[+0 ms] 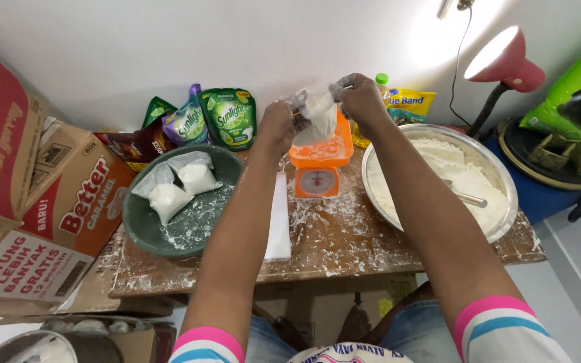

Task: The person is mixing flour in a large bowl and weighing portions of ingredients using a small scale.

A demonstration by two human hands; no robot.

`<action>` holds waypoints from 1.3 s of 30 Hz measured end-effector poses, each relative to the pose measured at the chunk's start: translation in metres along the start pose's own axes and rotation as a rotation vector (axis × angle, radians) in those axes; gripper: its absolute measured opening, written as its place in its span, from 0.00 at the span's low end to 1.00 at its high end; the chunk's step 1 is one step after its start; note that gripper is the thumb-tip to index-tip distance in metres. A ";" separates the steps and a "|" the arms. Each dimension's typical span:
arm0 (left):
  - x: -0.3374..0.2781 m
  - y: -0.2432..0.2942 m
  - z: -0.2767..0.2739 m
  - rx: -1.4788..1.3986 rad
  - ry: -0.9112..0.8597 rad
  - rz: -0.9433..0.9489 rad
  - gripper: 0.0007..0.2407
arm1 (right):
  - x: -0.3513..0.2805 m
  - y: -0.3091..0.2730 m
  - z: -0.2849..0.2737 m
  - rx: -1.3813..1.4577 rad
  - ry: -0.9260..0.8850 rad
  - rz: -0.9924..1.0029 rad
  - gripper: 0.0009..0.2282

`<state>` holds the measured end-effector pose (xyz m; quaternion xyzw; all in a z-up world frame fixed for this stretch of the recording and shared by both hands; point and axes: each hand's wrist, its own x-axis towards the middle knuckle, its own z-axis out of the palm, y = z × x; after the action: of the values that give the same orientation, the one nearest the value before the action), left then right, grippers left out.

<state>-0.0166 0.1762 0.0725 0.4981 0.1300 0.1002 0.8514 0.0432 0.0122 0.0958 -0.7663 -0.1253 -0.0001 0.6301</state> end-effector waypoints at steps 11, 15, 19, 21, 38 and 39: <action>0.006 -0.033 -0.030 -0.002 -0.112 -0.129 0.09 | -0.042 0.007 -0.008 -0.046 -0.019 0.048 0.12; -0.032 -0.034 -0.028 0.028 -0.065 -0.090 0.11 | -0.054 0.027 -0.009 -0.062 -0.022 0.028 0.11; -0.040 -0.058 -0.049 0.129 0.008 -0.058 0.10 | -0.092 0.024 -0.006 -0.011 -0.045 -0.003 0.10; -0.072 -0.048 -0.047 0.336 0.051 0.116 0.09 | -0.096 0.033 -0.004 -0.030 -0.044 -0.014 0.09; -0.155 -0.111 -0.069 0.977 0.267 0.119 0.09 | -0.155 0.097 0.014 -0.706 -0.268 0.095 0.13; -0.164 -0.109 -0.067 0.931 0.255 0.070 0.10 | -0.157 0.110 0.016 -0.553 -0.261 0.156 0.13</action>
<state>-0.1887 0.1292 -0.0345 0.8141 0.2475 0.1203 0.5113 -0.0899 -0.0214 -0.0385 -0.9095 -0.1415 0.1125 0.3743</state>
